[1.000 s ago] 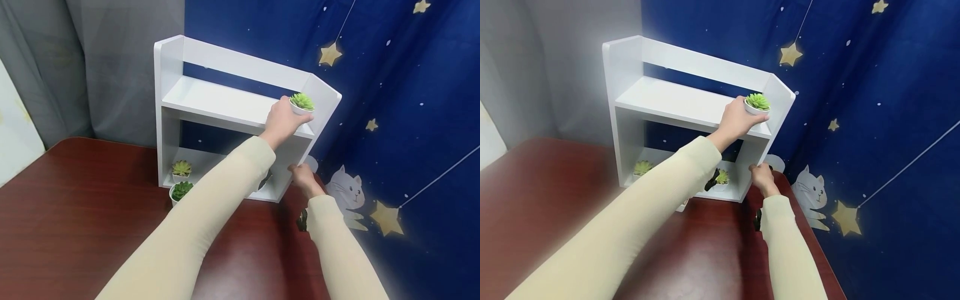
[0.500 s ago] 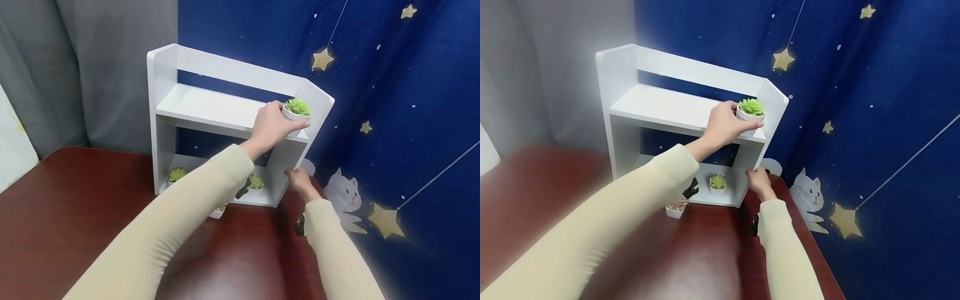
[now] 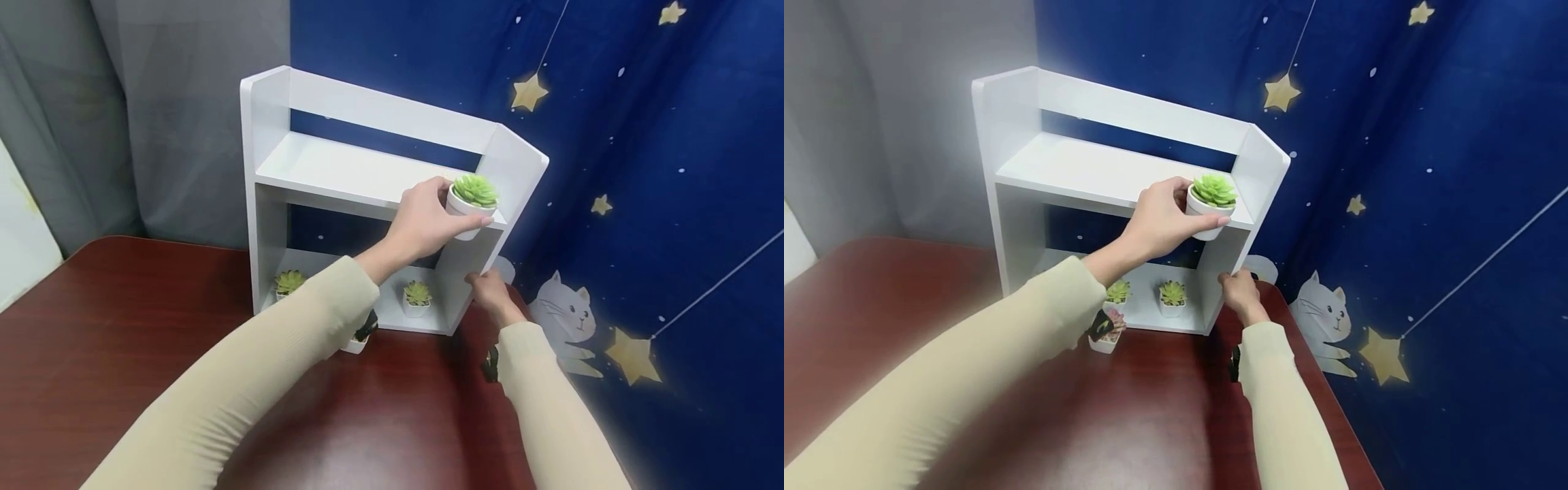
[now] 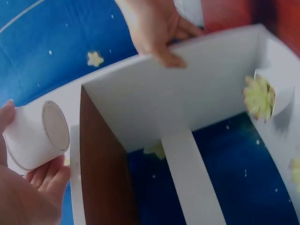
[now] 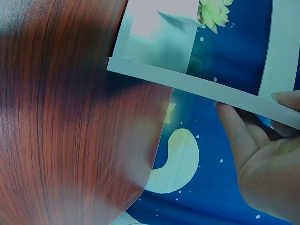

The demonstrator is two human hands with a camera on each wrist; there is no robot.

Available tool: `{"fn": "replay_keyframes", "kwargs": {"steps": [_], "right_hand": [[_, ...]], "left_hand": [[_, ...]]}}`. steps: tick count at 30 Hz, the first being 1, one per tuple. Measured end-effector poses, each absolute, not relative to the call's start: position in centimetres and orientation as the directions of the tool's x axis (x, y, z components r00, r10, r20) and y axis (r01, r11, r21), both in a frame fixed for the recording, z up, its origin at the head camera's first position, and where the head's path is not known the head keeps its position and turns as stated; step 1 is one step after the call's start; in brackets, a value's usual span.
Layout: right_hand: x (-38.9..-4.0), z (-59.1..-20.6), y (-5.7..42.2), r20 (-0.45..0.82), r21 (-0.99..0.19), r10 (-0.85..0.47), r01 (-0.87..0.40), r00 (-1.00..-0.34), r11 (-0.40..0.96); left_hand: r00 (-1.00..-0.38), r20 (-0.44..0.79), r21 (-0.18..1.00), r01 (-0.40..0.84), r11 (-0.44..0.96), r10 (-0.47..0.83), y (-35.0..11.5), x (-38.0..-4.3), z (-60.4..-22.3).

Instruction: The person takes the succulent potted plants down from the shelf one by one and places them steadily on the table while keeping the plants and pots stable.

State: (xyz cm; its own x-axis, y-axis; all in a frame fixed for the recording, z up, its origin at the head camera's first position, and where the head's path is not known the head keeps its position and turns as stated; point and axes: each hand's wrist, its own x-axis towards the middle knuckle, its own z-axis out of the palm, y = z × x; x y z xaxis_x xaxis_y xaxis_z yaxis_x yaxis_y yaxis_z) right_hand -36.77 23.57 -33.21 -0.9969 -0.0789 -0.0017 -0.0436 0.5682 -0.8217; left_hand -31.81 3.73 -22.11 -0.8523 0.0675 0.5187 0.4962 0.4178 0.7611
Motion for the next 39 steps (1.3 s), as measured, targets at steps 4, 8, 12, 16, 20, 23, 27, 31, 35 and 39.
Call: {"fn": "replay_keyframes", "kwargs": {"steps": [4, 8, 12, 16, 20, 23, 27, 31, 35, 39], "right_hand": [[-36.9, -33.1, 23.7, 0.016, -0.822, -0.072, -0.054, -0.997, 0.566], [-36.9, -33.2, 23.7, 0.007, -0.820, -0.060, -0.040, -0.998, 0.571], [-36.8, -33.2, 23.8, -0.023, -0.820, -0.027, 0.004, -0.999, 0.572], [-37.0, -33.1, 23.9, -0.041, -0.832, -0.025, 0.020, -0.999, 0.554], [-37.2, -33.0, 24.1, -0.033, -0.830, -0.015, 0.019, -0.999, 0.558], [-37.2, -33.0, 24.1, -0.031, -0.827, -0.005, 0.023, -1.000, 0.561], [-37.1, -33.1, 24.2, -0.033, -0.826, -0.001, 0.026, -0.999, 0.564], [-37.0, -33.0, 24.2, -0.037, -0.825, -0.007, 0.027, -0.999, 0.565], [-36.9, -33.0, 24.2, -0.037, -0.828, -0.018, 0.020, -0.999, 0.560], [-36.8, -33.0, 24.0, -0.033, -0.826, -0.020, 0.016, -0.999, 0.564]], "left_hand": [[-0.838, 0.535, 0.744, 0.526, 0.413, 0.104, 3.9, -30.1, -23.5], [-0.837, 0.533, 0.731, 0.528, 0.432, 0.121, 3.7, -29.1, -25.5], [-0.851, 0.517, 0.754, 0.505, 0.421, 0.094, 3.2, -28.8, -27.5], [-0.867, 0.495, 0.779, 0.473, 0.411, 0.058, 2.7, -28.5, -29.0], [-0.873, 0.486, 0.798, 0.459, 0.390, 0.033, 2.6, -28.4, -30.0], [-0.877, 0.481, 0.812, 0.454, 0.365, 0.021, 2.6, -28.4, -30.6], [-0.892, 0.452, 0.828, 0.423, 0.368, 0.010, 2.6, -28.4, -31.3], [-0.916, 0.402, 0.841, 0.372, 0.394, 0.007, 2.6, -28.2, -31.8], [-0.931, 0.365, 0.845, 0.342, 0.410, 0.023, 2.4, -28.2, -32.4], [-0.933, 0.356, 0.834, 0.342, 0.434, 0.052, 2.2, -28.3, -33.1]]}}
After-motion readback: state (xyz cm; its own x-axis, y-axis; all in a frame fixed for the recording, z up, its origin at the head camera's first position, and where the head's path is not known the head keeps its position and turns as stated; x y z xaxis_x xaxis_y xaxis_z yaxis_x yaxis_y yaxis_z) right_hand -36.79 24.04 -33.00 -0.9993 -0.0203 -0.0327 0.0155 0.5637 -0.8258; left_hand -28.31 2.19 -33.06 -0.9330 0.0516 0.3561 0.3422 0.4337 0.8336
